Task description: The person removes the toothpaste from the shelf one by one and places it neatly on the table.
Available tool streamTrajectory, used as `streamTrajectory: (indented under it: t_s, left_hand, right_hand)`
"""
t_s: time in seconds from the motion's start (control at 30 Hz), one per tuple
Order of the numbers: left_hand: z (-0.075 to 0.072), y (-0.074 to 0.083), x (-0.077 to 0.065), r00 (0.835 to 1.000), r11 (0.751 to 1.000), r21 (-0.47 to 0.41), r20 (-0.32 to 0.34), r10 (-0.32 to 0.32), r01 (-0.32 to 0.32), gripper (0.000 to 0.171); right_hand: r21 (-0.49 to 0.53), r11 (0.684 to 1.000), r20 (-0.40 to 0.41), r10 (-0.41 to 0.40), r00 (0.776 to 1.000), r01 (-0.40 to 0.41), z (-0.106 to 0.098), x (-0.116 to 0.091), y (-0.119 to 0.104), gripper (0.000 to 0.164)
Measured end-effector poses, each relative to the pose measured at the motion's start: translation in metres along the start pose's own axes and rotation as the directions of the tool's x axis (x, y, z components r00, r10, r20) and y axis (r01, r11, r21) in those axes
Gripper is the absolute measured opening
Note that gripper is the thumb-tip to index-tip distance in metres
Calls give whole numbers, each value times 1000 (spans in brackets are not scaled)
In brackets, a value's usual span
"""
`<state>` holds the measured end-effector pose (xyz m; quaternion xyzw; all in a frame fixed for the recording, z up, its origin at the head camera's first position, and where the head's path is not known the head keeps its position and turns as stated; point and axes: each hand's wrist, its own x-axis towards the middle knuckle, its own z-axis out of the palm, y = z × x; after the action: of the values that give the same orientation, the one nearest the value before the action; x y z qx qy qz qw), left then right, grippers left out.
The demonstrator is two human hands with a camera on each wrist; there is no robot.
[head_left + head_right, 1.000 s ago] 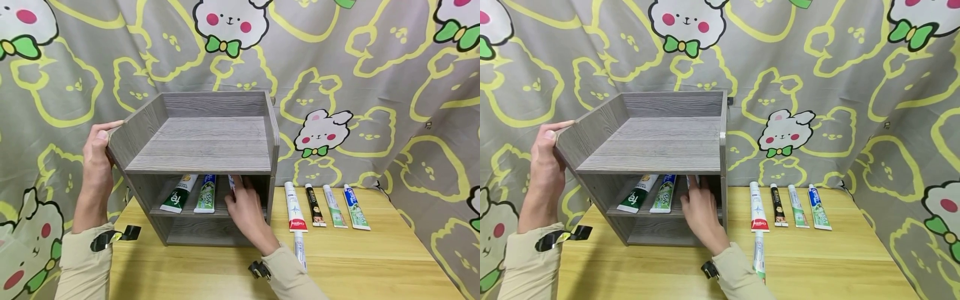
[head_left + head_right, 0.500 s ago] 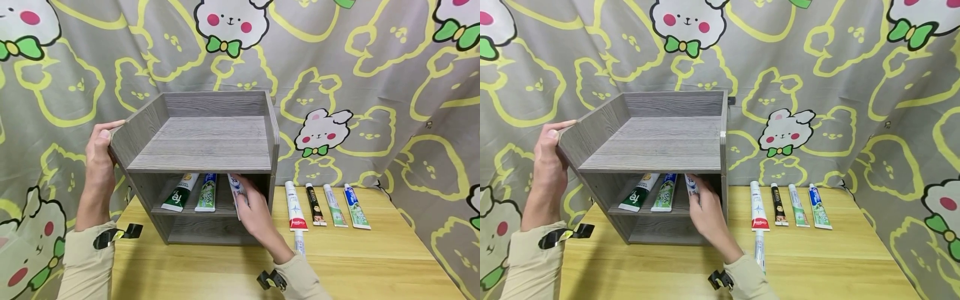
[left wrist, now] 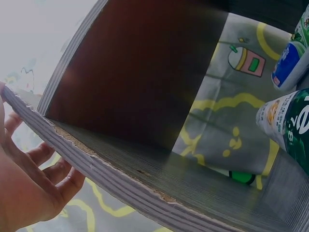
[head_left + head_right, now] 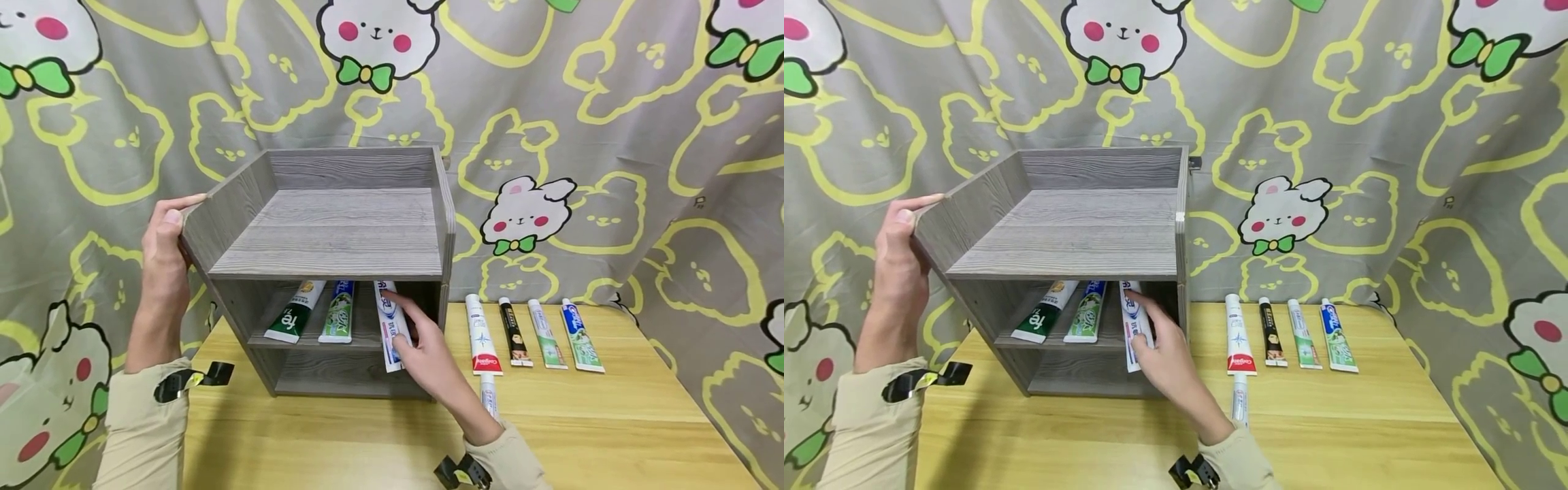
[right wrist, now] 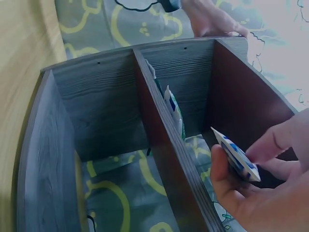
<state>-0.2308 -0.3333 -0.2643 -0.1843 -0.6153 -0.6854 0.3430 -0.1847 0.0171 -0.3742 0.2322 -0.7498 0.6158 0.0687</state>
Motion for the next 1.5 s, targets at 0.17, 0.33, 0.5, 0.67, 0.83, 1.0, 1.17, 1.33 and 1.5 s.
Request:
streamTrajectory:
  t_s: [0.17, 0.33, 0.5, 0.67, 0.83, 1.0, 1.17, 1.33, 1.5]
  left_hand:
    - [0, 1, 1, 1000, 1000, -7, 9, -16, 16, 37]
    - [-1, 0, 1, 1000, 1000, -9, 2, -19, 19, 37]
    - [-1, 0, 1, 1000, 1000, -20, -12, -15, 14, 38]
    - [-1, 0, 1, 1000, 1000, 3, -17, 9, -9, 39]
    - [0, 1, 0, 1000, 1000, -14, 1, -4, 4, 39]
    - [0, 1, 0, 1000, 1000, -16, 4, 7, -7, 38]
    - [0, 0, 0, 1000, 1000, -14, 15, -13, 13, 38]
    - [-1, 0, 0, 999, 999, -1, 35, -33, 33, 37]
    - [-3, 2, 1, 999, 1000, -4, 26, -30, 30, 36]
  right_hand:
    - [82, 996, 48, 43, 998, -47, -7, -8, -1, 69]
    - [93, 993, 85, 60, 995, -68, -14, -18, 0, 70]
    - [62, 996, 109, 50, 993, -57, -19, -26, 1, 70]
    - [111, 992, 144, 40, 989, -56, -24, -31, -1, 68]
    - [123, 990, 156, 48, 987, -67, -27, -39, -2, 66]
    - [90, 994, 135, 51, 990, -64, -29, -46, -5, 63]
    - [13, 999, 94, 46, 994, -47, -35, -53, -6, 58]
    - [-52, 997, 63, 54, 997, -51, -42, -61, -6, 57]
    - [-64, 997, 79, 40, 996, -35, -51, -68, -5, 56]
